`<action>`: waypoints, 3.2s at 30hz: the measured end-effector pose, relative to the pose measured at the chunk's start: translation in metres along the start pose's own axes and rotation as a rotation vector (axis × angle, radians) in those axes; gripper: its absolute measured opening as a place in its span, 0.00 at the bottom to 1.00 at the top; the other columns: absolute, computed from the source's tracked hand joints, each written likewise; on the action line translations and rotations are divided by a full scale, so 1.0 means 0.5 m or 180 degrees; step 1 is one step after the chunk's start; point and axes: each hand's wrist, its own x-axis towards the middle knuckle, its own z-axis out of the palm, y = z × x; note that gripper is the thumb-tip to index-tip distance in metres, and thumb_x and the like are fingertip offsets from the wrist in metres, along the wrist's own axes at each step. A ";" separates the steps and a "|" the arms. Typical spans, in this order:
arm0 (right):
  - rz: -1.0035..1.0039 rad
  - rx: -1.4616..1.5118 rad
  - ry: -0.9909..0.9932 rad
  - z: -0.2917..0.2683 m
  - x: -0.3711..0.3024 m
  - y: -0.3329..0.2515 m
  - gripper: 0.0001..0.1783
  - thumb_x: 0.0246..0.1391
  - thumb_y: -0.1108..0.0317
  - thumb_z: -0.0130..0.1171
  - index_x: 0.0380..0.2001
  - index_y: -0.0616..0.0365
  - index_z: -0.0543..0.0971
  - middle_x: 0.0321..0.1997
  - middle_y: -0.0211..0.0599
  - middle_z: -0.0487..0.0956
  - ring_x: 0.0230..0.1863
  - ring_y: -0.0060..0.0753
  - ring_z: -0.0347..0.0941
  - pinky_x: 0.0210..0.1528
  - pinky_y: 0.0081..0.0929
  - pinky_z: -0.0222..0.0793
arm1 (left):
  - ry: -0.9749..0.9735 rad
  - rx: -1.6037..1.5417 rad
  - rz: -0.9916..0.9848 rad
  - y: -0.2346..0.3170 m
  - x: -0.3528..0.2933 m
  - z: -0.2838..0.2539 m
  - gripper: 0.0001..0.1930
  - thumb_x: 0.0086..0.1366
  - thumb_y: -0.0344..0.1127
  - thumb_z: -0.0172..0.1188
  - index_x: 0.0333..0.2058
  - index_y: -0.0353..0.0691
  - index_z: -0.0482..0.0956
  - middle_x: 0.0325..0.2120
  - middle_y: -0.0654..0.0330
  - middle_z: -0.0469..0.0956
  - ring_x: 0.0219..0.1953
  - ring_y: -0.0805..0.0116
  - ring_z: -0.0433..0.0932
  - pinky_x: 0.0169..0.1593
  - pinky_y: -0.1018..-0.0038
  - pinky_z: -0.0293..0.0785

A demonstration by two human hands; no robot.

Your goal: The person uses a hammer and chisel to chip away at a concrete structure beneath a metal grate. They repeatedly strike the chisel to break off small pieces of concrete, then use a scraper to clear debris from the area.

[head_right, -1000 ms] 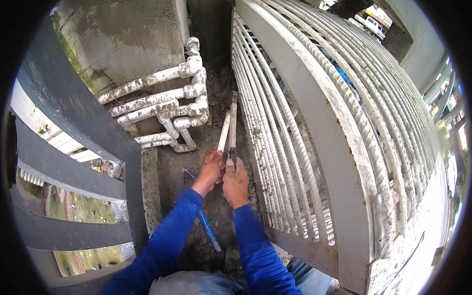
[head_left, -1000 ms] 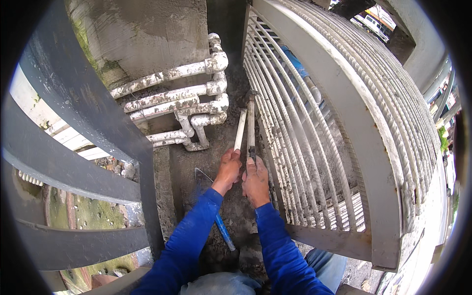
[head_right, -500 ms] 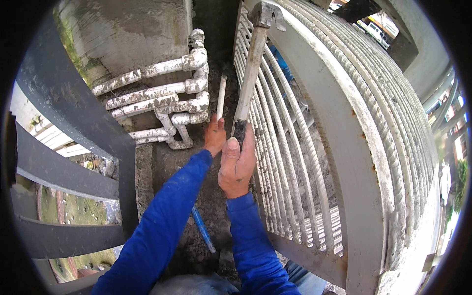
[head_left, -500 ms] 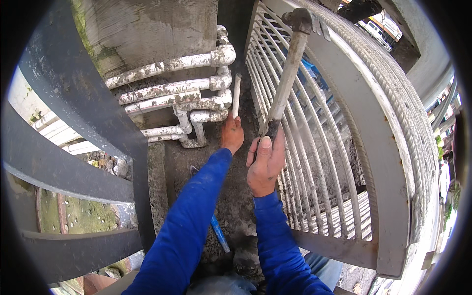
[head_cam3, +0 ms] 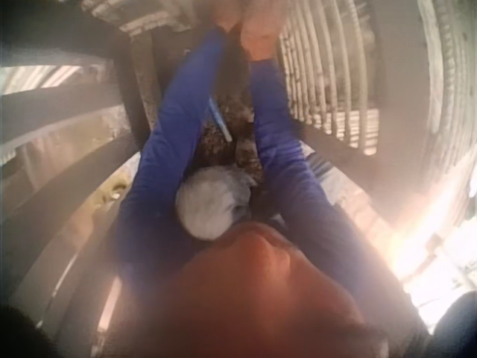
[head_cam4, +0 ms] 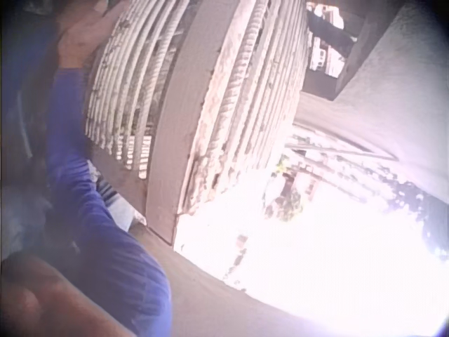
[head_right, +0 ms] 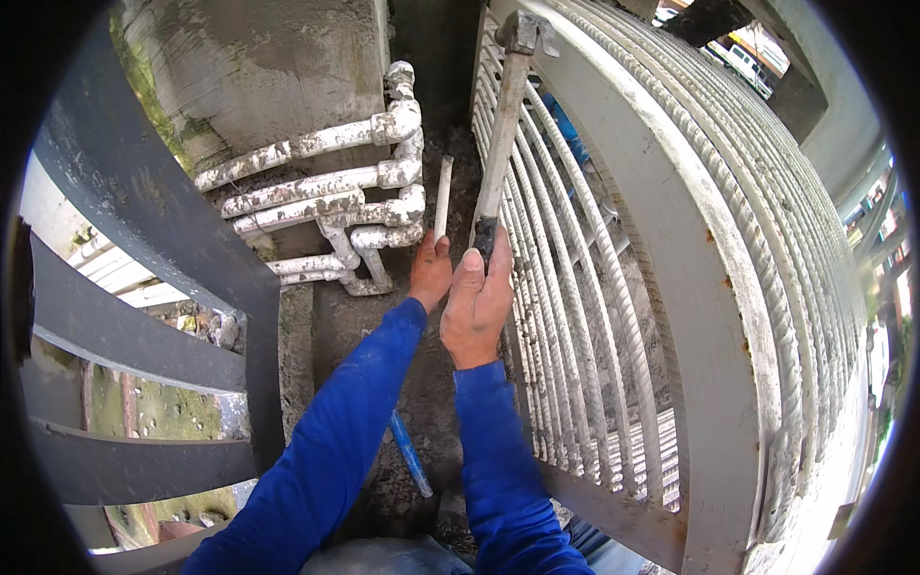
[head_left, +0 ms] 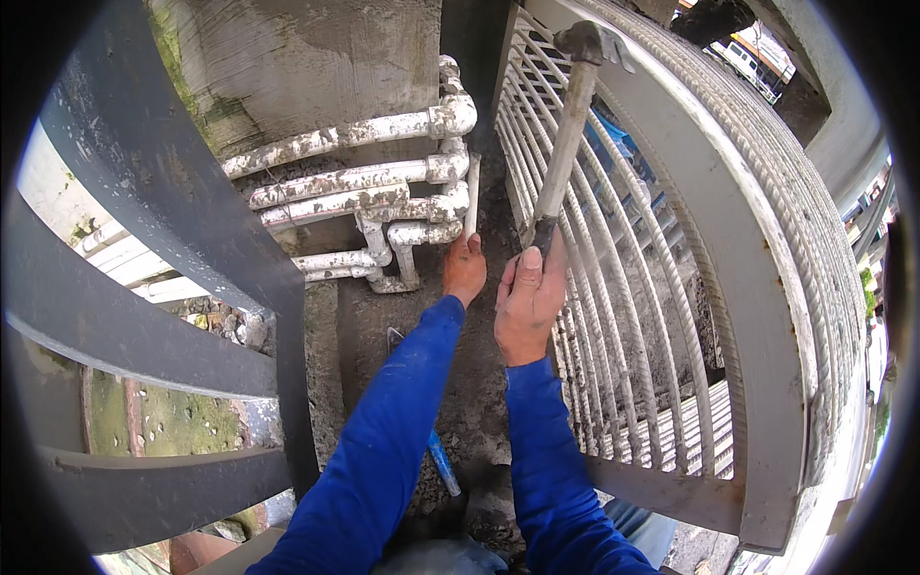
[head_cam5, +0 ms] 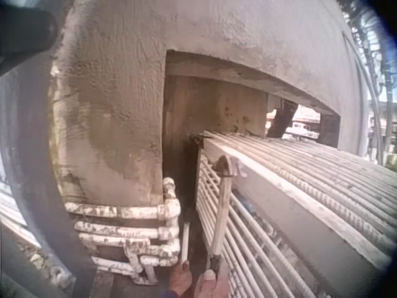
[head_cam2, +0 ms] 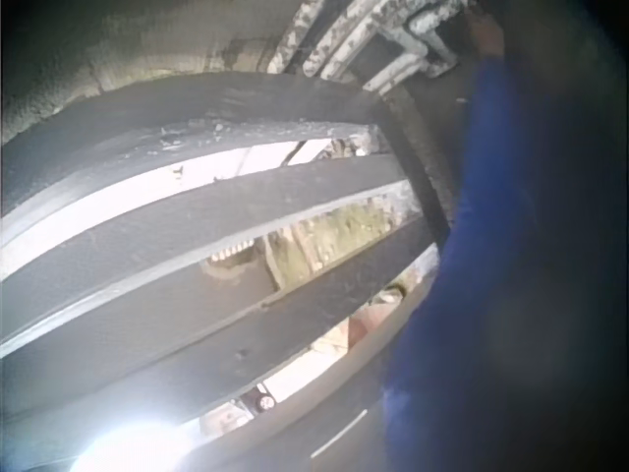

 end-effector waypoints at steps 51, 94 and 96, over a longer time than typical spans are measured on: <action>0.1450 -0.0968 -0.1103 -0.173 -0.387 0.216 0.30 0.72 0.57 0.43 0.73 0.51 0.56 0.24 0.23 0.66 0.20 0.16 0.60 0.22 0.20 0.61 | 0.0074 -0.0443 -0.0452 -0.088 0.055 0.010 0.19 0.73 0.37 0.49 0.60 0.41 0.68 0.42 0.45 0.82 0.39 0.38 0.81 0.41 0.51 0.76; -0.0878 -0.1121 0.0114 0.033 0.098 0.012 0.31 0.72 0.56 0.41 0.73 0.55 0.55 0.24 0.31 0.71 0.20 0.19 0.63 0.20 0.23 0.62 | -0.1183 -0.1625 0.3286 0.657 -0.564 -0.303 0.20 0.62 0.34 0.52 0.44 0.19 0.73 0.51 0.34 0.72 0.67 0.39 0.60 0.72 0.46 0.52; -0.0453 -0.1834 -0.0154 0.008 0.084 0.100 0.30 0.72 0.57 0.42 0.72 0.55 0.57 0.24 0.31 0.72 0.19 0.20 0.63 0.19 0.24 0.63 | -0.1203 -0.1649 0.3296 0.647 -0.555 -0.294 0.21 0.62 0.35 0.51 0.45 0.19 0.73 0.51 0.34 0.72 0.66 0.41 0.62 0.72 0.47 0.53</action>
